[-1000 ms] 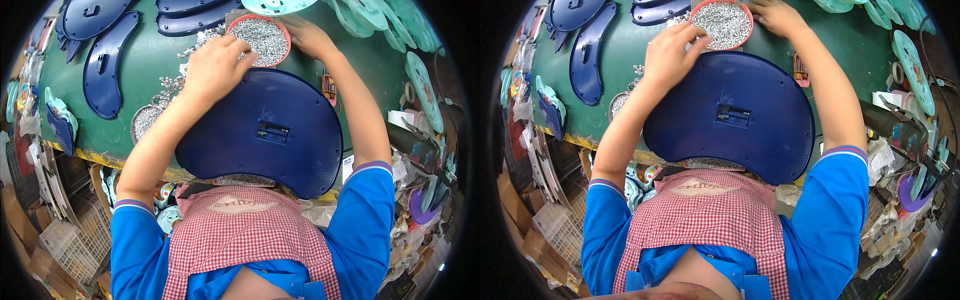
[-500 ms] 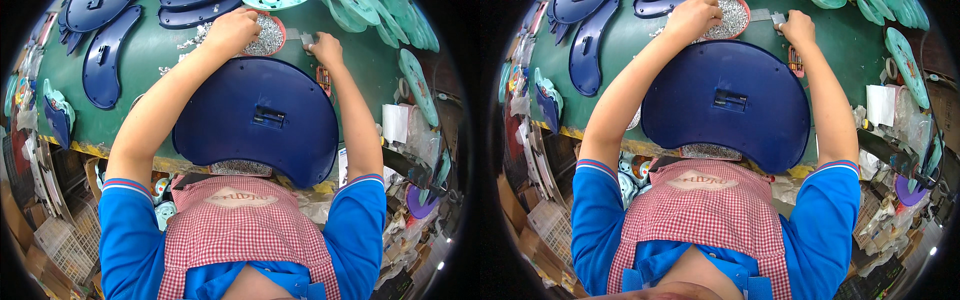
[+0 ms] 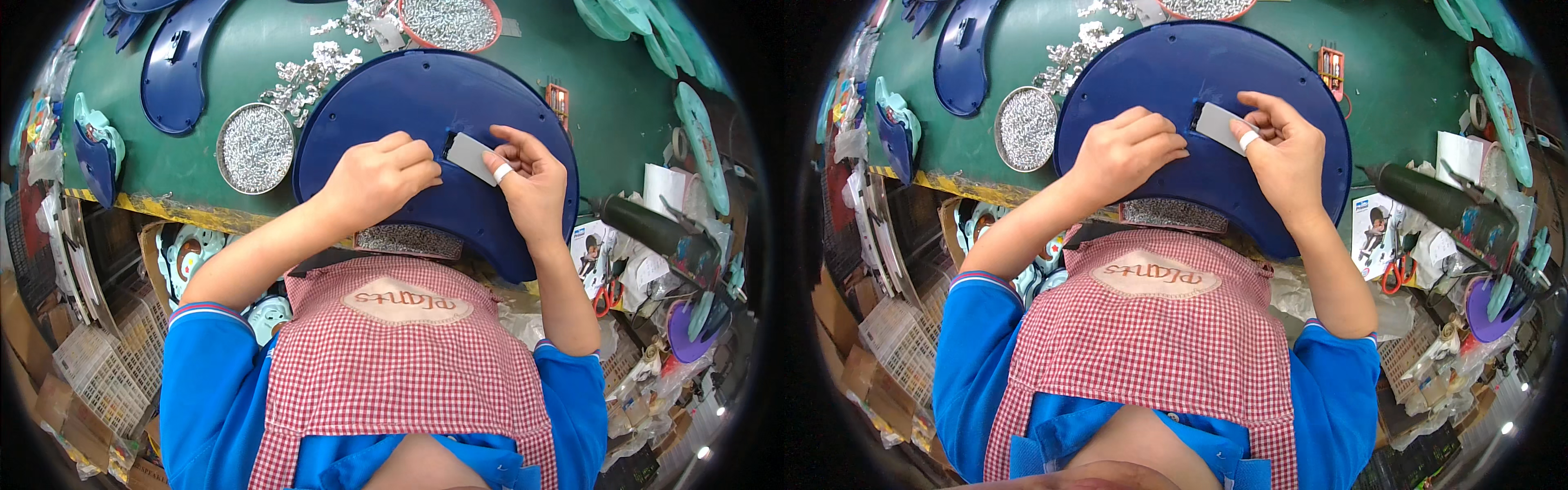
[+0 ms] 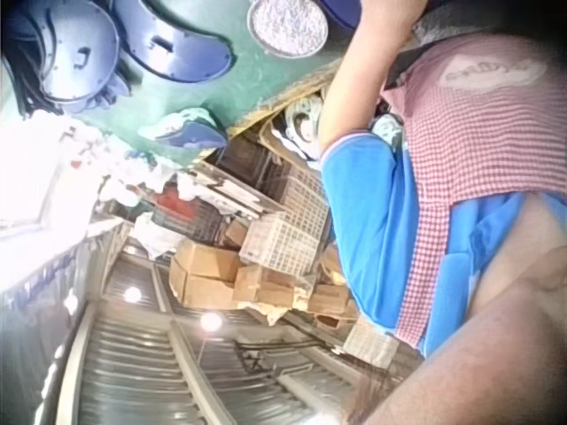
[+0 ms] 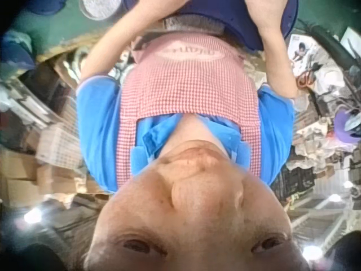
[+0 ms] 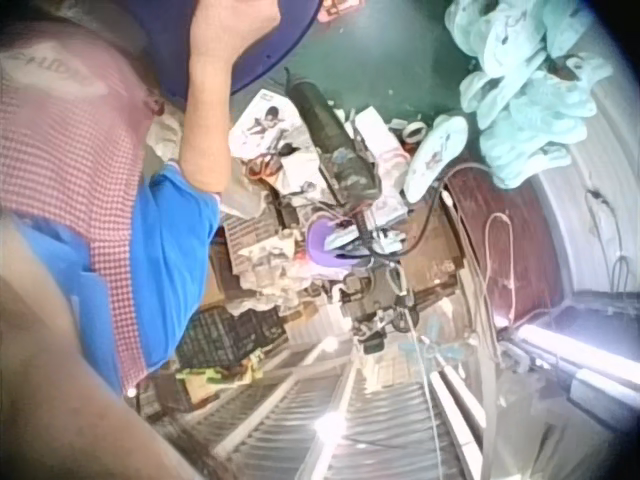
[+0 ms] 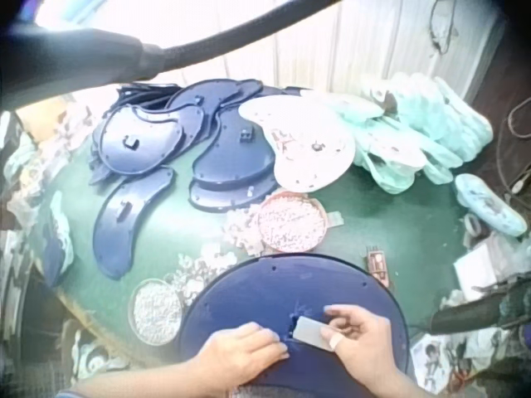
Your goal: The person assembles a blue plastic toy by inserting batteries, attaching a metal plate, and securing it with screws using a power drill. The person repeats this process for multiple units, handling batteries, plates, and screws.
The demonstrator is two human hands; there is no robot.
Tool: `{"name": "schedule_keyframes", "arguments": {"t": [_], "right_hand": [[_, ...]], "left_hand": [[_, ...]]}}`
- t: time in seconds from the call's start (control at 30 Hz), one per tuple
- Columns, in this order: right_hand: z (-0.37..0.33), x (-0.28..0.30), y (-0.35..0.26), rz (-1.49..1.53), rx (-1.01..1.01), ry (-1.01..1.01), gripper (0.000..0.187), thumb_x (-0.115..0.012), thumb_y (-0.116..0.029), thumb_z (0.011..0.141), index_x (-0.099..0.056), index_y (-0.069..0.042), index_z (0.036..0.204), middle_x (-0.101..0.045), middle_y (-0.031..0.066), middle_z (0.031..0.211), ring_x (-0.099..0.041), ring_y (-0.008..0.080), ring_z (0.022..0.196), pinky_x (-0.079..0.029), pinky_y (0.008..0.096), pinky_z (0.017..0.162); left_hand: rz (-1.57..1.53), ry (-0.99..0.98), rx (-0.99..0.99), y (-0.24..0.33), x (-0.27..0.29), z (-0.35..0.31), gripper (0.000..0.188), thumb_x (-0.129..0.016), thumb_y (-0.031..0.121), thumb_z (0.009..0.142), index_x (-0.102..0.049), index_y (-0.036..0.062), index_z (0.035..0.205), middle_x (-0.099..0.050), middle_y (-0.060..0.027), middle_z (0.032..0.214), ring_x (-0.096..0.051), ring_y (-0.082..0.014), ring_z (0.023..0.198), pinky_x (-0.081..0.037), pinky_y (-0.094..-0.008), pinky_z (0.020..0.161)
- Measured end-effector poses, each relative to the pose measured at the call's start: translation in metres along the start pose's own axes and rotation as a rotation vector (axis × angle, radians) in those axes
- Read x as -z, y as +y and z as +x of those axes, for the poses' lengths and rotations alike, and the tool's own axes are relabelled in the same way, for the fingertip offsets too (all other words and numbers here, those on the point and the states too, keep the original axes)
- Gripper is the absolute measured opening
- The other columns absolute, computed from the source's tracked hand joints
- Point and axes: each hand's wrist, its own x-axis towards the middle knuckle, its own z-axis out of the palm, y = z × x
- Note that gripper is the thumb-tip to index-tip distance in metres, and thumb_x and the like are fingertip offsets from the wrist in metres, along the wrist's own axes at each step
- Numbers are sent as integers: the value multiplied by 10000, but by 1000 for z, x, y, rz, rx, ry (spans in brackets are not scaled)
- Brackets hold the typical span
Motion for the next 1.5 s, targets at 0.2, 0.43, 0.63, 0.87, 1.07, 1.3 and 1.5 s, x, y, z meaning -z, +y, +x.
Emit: {"name": "schedule_keyframes", "arguments": {"t": [0.2,0.43,0.63,0.87,1.07,1.3,1.5], "right_hand": [[9,-5,-5,-188,45,-18,147,-703,-86,822,-729,19,922,-680,58,692,-561,66,596,-450,226,563],[8,-3,-11,-539,252,-9,239,-747,-116,776,-725,-43,1003,-655,87,1052,-585,193,937,-473,316,826],[28,26,7,-871,345,53,968,-855,-437,575,-462,-161,1415,-400,167,1459,-287,361,1390,-236,459,1137],[-46,106,41,-419,856,832,393,-607,-288,929,-512,58,1088,-547,168,1123,-579,256,1006,-478,370,909],[-44,154,81,127,616,640,650,-470,-470,969,-388,90,1288,-529,260,1165,-567,325,1017,-468,447,912],[-62,135,13,571,621,291,819,-656,-601,792,-413,-28,1325,-584,122,864,-576,235,773,-481,436,813],[-48,8,-24,748,681,-132,999,-708,-594,780,-171,-116,1472,-599,125,823,-607,234,722,-504,434,730]], "left_hand": [[-2,62,-51,-2,-11,-5,177,-772,121,666,-661,83,798,-606,-1,826,-598,-153,723,-518,-268,619],[29,68,-195,-4,-11,-2,154,-728,142,728,-649,78,843,-684,-15,1051,-667,-193,948,-558,-290,789],[-91,90,-101,-8,-19,-3,158,-738,126,729,-644,83,848,-689,-24,1031,-669,-209,954,-561,-300,789],[-76,317,97,-12,15,-10,136,-772,134,697,-664,86,766,-640,-4,794,-625,-177,730,-517,-288,637],[-91,168,28,20,0,-11,136,-765,156,700,-662,95,765,-610,3,760,-613,-162,704,-521,-277,600],[-164,141,72,32,-7,-21,191,-763,117,701,-671,75,863,-632,-24,820,-622,-177,725,-523,-282,613],[-31,91,32,35,-17,-29,202,-763,142,695,-623,84,828,-585,-8,792,-593,-164,717,-516,-270,614]]}}
